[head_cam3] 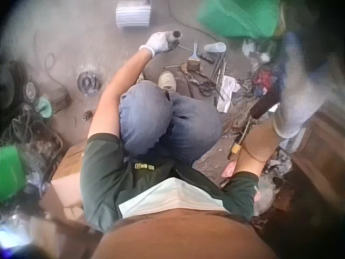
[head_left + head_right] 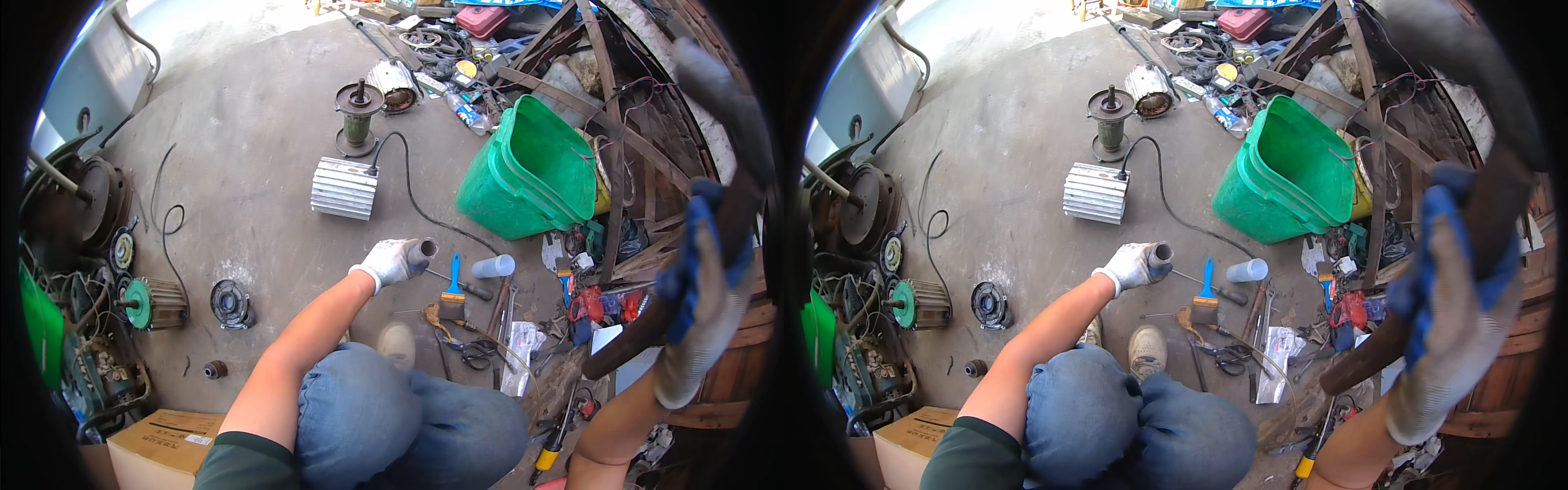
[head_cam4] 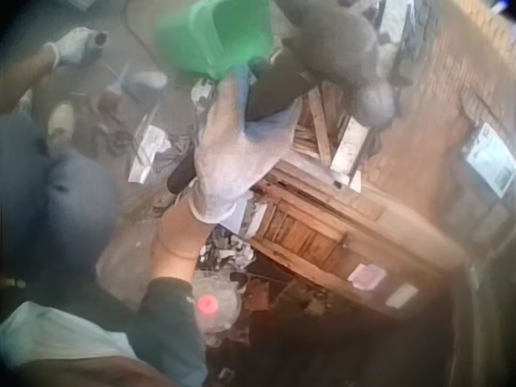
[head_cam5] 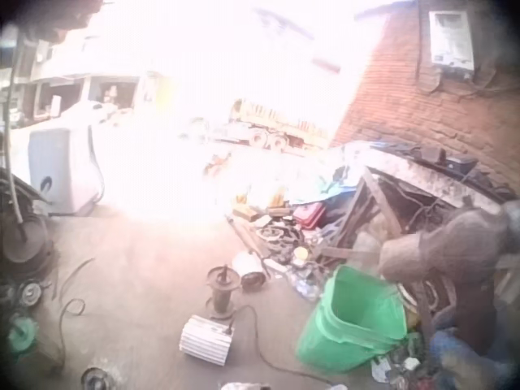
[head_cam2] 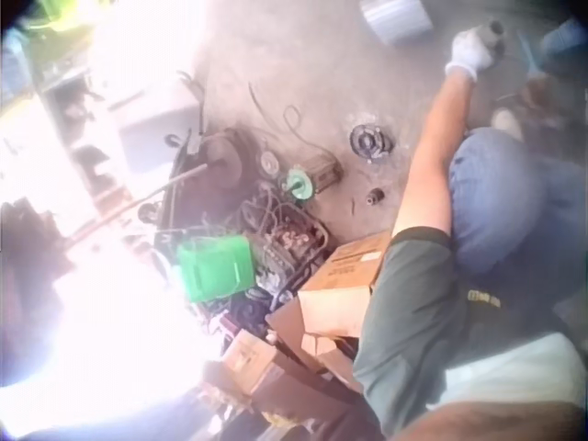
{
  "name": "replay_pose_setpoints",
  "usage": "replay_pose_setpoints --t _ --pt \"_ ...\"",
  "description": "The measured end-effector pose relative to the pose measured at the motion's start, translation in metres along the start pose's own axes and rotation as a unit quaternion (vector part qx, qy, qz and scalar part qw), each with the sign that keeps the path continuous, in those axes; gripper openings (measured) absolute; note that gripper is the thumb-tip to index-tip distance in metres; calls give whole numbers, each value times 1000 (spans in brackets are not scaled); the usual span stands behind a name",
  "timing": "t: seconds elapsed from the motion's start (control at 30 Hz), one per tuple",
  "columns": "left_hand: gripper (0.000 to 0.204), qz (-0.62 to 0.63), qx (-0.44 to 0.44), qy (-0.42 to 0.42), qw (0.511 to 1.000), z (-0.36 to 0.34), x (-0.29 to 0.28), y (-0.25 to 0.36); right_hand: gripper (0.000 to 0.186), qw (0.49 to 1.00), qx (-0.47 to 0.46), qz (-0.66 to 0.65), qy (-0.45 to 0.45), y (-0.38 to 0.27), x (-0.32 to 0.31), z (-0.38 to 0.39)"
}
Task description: The person disassembles an electric motor, removes a bearing from the rotor using a hammer and a metal tube, and then reassembles the motor components.
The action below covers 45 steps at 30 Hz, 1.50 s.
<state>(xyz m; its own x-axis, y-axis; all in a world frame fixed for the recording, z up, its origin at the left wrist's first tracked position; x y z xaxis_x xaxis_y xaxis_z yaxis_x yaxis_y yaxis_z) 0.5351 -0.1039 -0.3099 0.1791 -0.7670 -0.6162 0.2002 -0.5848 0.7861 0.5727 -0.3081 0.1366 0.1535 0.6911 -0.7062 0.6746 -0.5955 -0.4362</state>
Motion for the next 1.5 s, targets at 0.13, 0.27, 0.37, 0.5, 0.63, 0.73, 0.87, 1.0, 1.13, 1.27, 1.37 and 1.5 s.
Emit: replay_pose_setpoints --t 0.13,0.27,0.37,0.5,0.63,0.73,0.87,1.0,1.13,1.27,1.37,1.5 --pt "32 18 1 8 1000 0 -2 10 42 956 -269 84 81 27 -2 26" --pt "31 -24 12 -41 999 -5 3 8 48 904 110 206 -358 116 211 153" --pt "28 7 -22 4 1000 9 3 4 45 925 141 82 -344 89 183 151" --pt "41 17 2 37 999 2 -1 9 40 950 156 -9 -270 118 172 151" --pt "45 9 -83 -5 996 4 1 11 18 944 201 -76 -249 126 163 163" --pt "43 -18 -126 -15 992 7 -4 19 25 941 180 -64 -278 135 163 168" --pt "40 -13 -140 -9 990 6 6 1 44 936 162 -62 -306 118 169 154" --pt "38 16 -118 75 990 17 13 -14 26 969 9 1 -248 76 182 125" --pt "39 25 -135 43 990 12 12 1 33 930 25 103 -352 68 207 122" --pt "38 30 -140 43 989 11 14 5 38 906 69 96 -406 70 203 104" --pt "37 21 -128 56 990 5 8 -5 32 954 63 3 -292 39 146 52" --pt "36 30 -134 45 990 10 17 -3 17 995 -4 -53 82 -51 -4 -24"
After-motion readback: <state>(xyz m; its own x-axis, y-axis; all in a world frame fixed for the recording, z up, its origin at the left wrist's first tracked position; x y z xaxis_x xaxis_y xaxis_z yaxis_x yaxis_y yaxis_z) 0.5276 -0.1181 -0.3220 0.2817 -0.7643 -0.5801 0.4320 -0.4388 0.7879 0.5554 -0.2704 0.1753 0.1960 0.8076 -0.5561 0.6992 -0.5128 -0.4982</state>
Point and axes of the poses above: each hand's wrist, its own z-axis away from the middle knuckle, its own x-axis out of the palm, y = z × x, the point moved 8 cm from there along -z, towards the middle knuckle, and after that the axes turned 3 degrees about y, right-handed, at the moved point
